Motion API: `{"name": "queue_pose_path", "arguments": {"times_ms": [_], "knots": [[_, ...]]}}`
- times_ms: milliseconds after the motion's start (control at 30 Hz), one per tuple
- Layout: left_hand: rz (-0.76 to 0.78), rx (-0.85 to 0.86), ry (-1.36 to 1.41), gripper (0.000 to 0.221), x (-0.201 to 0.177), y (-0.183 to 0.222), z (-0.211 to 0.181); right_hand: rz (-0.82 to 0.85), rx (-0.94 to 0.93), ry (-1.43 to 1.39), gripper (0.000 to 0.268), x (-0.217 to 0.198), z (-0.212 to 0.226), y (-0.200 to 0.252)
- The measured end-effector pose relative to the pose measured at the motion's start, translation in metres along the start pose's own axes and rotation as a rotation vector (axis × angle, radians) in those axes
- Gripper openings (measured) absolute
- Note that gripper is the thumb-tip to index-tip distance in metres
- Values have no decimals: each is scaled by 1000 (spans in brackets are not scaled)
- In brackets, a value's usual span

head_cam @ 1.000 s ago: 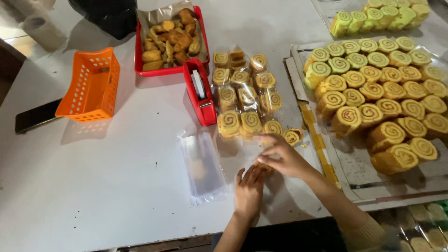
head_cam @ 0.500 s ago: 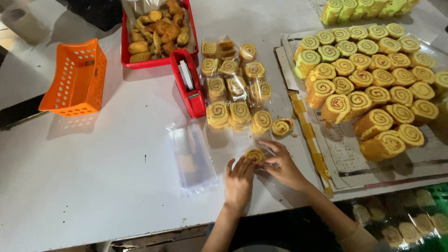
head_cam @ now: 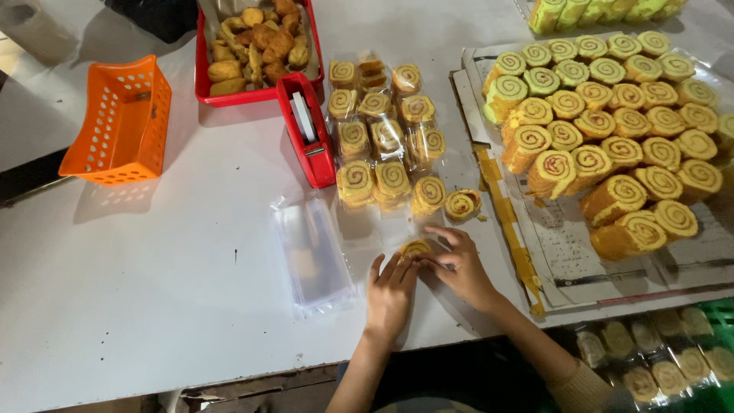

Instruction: The person packs individual cake rolls into plastic bags and seals them with a tape dispenser.

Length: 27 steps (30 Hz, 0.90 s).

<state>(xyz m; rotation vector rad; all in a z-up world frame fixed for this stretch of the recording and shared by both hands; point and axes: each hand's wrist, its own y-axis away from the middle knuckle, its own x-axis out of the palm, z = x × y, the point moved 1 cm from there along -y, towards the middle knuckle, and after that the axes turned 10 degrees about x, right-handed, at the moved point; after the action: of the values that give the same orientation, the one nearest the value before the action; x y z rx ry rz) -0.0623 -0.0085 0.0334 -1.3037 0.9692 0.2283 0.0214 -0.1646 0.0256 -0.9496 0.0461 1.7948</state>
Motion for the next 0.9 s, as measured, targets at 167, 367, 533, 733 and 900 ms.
{"name": "queue_pose_path", "arguments": {"times_ms": [167,367,533,733,900], "knots": [[18,9,7,13,3,2,1,-7,82,50,6,4,-4,4],[30,0,16,14,1,1,0,-84,102,21,45,3,5,-2],[9,26,-82,10,-3,-3,-3,-98,198,29,32,5,12,-7],[50,-18,-68,8,-3,-2,-5,-38,-10,202,41,12,0,-1],[30,-74,53,15,3,4,-5,219,287,23,23,-3,6,-11]]}}
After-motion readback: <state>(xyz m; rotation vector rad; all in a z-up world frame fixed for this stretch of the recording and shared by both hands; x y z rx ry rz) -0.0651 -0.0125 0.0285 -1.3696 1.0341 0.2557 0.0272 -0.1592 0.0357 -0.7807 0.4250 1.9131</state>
